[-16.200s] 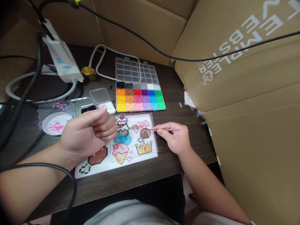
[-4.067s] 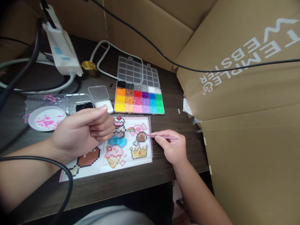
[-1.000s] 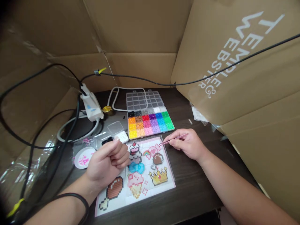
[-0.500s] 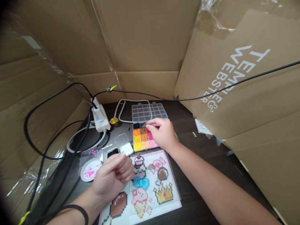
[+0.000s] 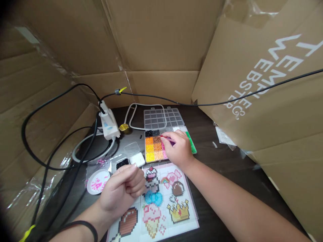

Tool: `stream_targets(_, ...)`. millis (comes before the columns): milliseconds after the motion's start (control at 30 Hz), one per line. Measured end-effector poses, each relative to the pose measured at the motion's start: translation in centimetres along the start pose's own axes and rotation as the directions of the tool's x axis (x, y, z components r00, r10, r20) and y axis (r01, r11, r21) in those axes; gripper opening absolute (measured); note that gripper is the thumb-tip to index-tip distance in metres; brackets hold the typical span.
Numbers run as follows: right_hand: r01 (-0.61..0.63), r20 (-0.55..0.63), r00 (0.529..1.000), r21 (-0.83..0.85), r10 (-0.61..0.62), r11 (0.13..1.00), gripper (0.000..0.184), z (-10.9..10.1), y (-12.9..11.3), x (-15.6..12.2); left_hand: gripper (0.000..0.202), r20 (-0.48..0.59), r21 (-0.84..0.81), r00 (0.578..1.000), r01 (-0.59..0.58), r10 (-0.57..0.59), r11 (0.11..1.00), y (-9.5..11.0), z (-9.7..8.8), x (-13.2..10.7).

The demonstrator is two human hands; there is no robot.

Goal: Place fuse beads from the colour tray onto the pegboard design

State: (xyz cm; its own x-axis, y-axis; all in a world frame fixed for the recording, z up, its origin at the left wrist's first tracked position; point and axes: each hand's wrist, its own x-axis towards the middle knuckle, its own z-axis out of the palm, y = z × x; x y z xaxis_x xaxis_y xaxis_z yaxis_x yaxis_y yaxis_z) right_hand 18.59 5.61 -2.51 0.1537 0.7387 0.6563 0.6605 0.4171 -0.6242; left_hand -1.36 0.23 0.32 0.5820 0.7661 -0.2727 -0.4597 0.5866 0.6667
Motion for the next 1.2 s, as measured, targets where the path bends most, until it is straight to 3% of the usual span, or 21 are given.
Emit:
stream_targets(200,0.124,-0.054,0.99,-0.074,-0.128,0.989,0.008,-0.33,0.13,-0.02,0.053,0.0,-0.001,1.0,-0.005,0.005,1.0,-0.1,0.03,-0.03)
stream_targets(333,0.179,0.007,0.984,-0.033,-0.179,0.983,0.01,-0.57,-0.27,0.02,0.054,-0.012,-0.007,1.0,-0.007,0.007,1.0,-0.03,0.2,-0.04)
stream_targets(467,0.169,0.075,0.983,-0.016,-0.167,0.986,0.013,-0.5,-0.55,0.05,0.054,-0.015,-0.007,1.0,-0.003,0.002,1.0,0.02,0.25,-0.05)
stream_targets(1200,0.203,0.08,0.977,-0.093,-0.196,0.975,0.013,-0.49,0.27,0.18,0.056,-0.039,-0.011,0.999,-0.002,0.001,1.0,-0.05,0.12,0.08)
